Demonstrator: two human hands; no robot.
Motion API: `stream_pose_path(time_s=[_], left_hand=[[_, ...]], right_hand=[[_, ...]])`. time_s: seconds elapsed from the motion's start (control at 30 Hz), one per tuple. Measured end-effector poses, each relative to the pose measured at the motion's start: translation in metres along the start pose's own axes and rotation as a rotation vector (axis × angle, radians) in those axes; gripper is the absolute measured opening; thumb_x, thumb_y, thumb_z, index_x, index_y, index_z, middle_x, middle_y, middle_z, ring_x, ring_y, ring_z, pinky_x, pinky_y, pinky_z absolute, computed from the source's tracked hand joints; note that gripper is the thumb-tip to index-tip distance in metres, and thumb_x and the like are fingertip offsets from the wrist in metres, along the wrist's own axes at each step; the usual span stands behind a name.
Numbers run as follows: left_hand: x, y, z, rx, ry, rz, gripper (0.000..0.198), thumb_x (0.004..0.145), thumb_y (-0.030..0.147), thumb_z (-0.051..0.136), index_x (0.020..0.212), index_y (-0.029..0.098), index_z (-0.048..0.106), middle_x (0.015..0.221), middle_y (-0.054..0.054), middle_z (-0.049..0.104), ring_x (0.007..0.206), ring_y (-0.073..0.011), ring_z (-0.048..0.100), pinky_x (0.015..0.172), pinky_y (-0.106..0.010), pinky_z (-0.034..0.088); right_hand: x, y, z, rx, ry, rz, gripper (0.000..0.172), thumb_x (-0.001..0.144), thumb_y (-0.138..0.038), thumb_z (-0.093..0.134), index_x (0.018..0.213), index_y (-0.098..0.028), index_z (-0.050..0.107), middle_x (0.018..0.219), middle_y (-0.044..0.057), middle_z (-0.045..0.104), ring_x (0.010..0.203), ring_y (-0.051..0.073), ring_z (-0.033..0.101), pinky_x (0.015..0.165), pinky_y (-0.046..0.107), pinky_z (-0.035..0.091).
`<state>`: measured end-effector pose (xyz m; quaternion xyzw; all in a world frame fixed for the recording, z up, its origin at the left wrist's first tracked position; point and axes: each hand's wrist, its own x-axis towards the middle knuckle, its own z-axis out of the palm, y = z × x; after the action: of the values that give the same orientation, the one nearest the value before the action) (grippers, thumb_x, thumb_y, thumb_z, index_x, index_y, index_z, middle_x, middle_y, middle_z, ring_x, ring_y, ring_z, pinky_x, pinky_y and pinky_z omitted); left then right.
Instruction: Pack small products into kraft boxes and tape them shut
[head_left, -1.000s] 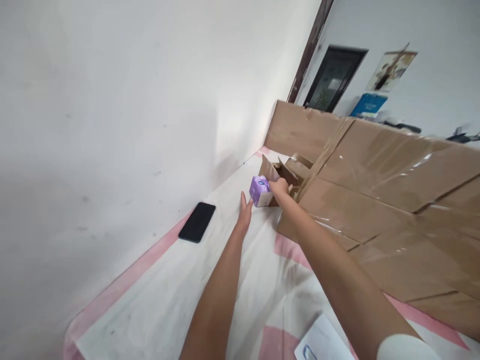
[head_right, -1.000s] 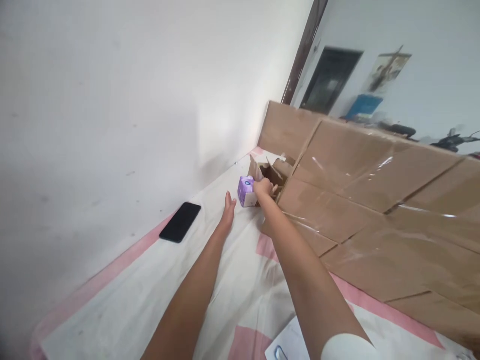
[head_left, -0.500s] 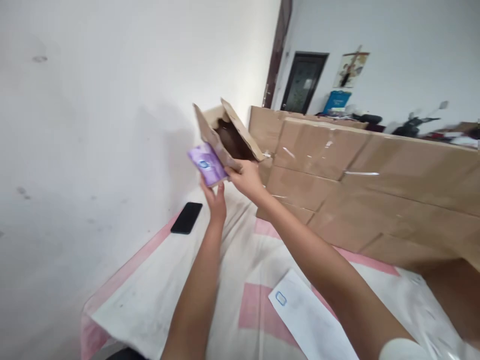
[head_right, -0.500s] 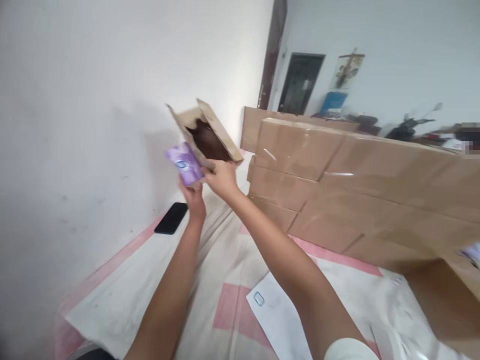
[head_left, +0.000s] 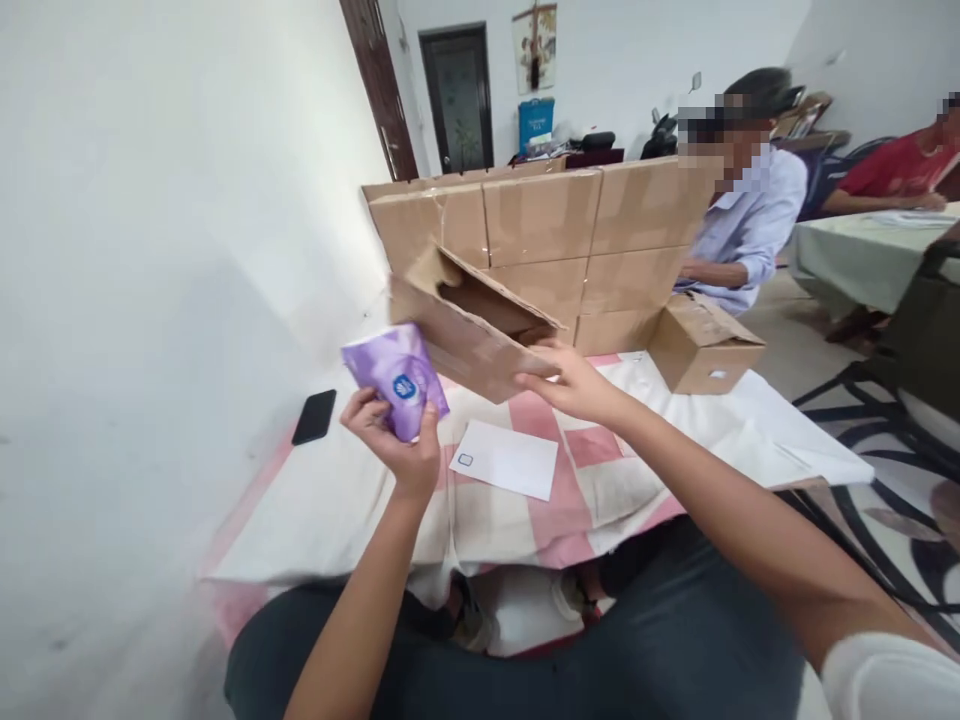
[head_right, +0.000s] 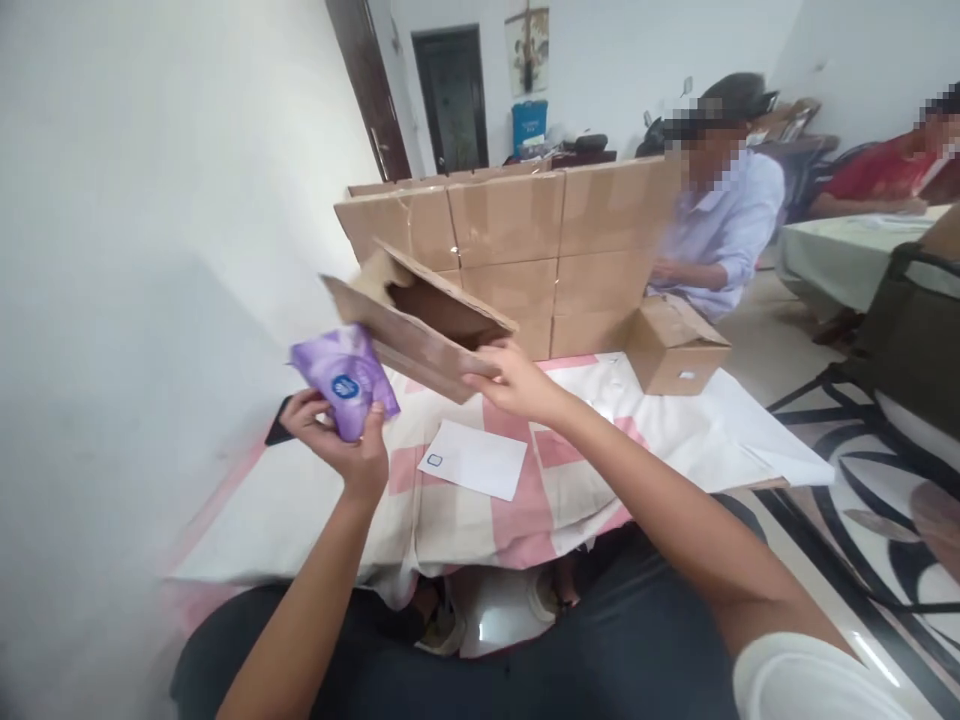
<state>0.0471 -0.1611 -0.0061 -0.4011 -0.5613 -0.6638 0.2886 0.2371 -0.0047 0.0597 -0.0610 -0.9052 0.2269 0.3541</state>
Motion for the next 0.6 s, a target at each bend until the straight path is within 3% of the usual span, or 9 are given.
stream_pose_path(time_s=[0.07,0.17,0.27,0.37,0.43,0.53,0.6], left_hand=[[-0.010,0.009,-0.004,0.029,-0.108,0.015,0.037,0.079,0.032,0.068,0.101,0.026,0.038,0.117,-0.008,0.042,0.119,-0.0268,0.049,0.105,-0.047,0.044],[-0.009,0.019,-0.007,0.084,-0.245,0.097,0.034,0.081,0.034,0.065,0.101,0.026,0.039,0.116,-0.009,0.045,0.116,-0.0268,0.052,0.103,-0.047,0.046],[0.006,0.026,-0.001,0.046,-0.428,0.324,0.032,0.080,0.031,0.065,0.103,0.026,0.043,0.113,-0.009,0.051,0.111,-0.0272,0.056,0.097,-0.048,0.049],[0.020,0.035,0.019,0.010,-0.702,0.632,0.031,0.077,0.025,0.068,0.103,0.027,0.052,0.115,-0.009,0.060,0.110,-0.0281,0.057,0.099,-0.051,0.046],[0.023,0.044,0.037,0.005,-0.902,0.732,0.028,0.077,0.025,0.067,0.103,0.027,0.057,0.118,-0.010,0.064,0.112,-0.0290,0.058,0.102,-0.052,0.042],[0.016,0.057,0.064,-0.081,-1.159,0.698,0.027,0.081,0.029,0.064,0.107,0.025,0.061,0.121,-0.012,0.066,0.114,-0.0289,0.058,0.102,-0.050,0.043],[0.008,0.061,0.077,-0.154,-1.233,0.587,0.029,0.083,0.034,0.062,0.110,0.024,0.060,0.119,-0.013,0.065,0.115,-0.0289,0.059,0.102,-0.049,0.045]], right_hand=[[-0.040,0.023,-0.021,-0.066,-0.024,0.060,0.024,0.095,-0.029,0.053,0.074,-0.020,0.062,0.070,0.000,0.060,0.072,0.018,0.056,0.097,0.044,0.040],[-0.093,0.055,-0.037,-0.072,-0.020,0.161,0.026,0.094,-0.029,0.050,0.078,-0.021,0.068,0.072,0.004,0.066,0.076,0.023,0.060,0.089,0.044,0.045],[-0.132,0.079,-0.036,-0.062,0.015,0.189,0.029,0.084,-0.016,0.051,0.097,-0.022,0.076,0.103,0.010,0.075,0.107,0.031,0.062,0.101,0.054,0.039],[-0.152,0.091,-0.029,-0.054,0.000,0.155,0.054,0.067,-0.003,0.049,0.108,-0.026,0.077,0.119,0.007,0.073,0.125,0.032,0.054,0.109,0.058,0.031],[-0.156,0.089,-0.026,-0.092,-0.012,0.122,0.062,0.062,-0.001,0.050,0.110,-0.029,0.076,0.125,0.005,0.071,0.130,0.032,0.050,0.110,0.058,0.030],[-0.157,0.080,-0.026,-0.143,-0.026,0.095,0.061,0.059,-0.001,0.053,0.109,-0.028,0.076,0.128,0.005,0.069,0.130,0.033,0.049,0.109,0.057,0.030],[-0.158,0.074,-0.027,-0.144,-0.023,0.114,0.061,0.057,-0.002,0.054,0.109,-0.026,0.076,0.127,0.008,0.069,0.128,0.034,0.051,0.106,0.056,0.033]])
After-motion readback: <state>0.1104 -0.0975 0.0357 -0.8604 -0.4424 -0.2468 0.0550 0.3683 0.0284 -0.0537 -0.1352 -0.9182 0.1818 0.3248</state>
